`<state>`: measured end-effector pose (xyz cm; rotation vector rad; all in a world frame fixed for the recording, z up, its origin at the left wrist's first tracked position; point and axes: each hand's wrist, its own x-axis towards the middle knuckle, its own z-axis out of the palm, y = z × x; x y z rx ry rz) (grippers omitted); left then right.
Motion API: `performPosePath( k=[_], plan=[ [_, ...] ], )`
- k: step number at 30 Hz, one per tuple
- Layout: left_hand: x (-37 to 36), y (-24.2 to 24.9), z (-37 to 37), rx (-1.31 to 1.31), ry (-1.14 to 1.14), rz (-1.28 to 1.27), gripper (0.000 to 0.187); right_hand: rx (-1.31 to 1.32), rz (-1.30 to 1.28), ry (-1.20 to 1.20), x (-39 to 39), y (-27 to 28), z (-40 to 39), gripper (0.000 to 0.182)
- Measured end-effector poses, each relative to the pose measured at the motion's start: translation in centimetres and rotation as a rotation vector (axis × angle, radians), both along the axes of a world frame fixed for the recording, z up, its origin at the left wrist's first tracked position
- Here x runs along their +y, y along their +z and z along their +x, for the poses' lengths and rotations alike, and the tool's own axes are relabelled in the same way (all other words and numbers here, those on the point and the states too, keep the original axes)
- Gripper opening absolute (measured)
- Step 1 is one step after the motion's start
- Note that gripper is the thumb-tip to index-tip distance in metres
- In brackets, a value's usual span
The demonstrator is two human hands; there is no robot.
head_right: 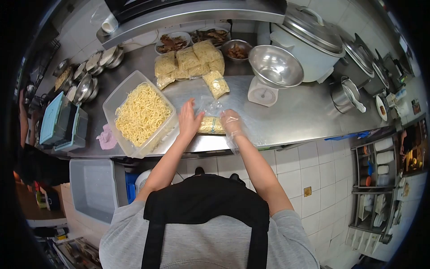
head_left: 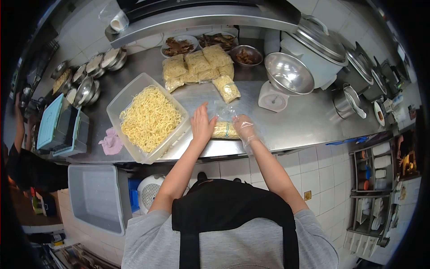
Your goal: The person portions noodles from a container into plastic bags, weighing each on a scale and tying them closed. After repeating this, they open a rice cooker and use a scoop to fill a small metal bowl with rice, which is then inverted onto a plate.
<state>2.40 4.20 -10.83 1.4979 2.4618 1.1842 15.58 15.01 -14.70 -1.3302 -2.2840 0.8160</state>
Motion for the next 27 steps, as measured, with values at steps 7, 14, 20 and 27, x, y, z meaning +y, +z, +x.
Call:
performPosePath(
  k=[7, 14, 20, 27],
  plan=[
    [-0.9, -0.2, 0.8, 0.355, -0.64, -0.14, 0.056, -0.109, -0.024, 0.008, 0.6, -0.3, 0.1, 0.033],
    [0.8, 2.1, -0.6, -0.131, -0.656, -0.444, 0.062, 0.292, 0.326, 0.307, 8.0, -5.2, 3.8, 0.034],
    [-1.9, 5.2, 1.2, -1.895, -0.842, 0.01, 0.055, 0.837, -0.173, 0.423, -1.5, 2.0, 3.1, 0.052],
    [0.8, -0.4, 2.7, -1.051, -0.277, 0.192, 0.05, 1.223, -0.531, 0.048, -6.1, 1.2, -3.4, 0.054]
  ],
)
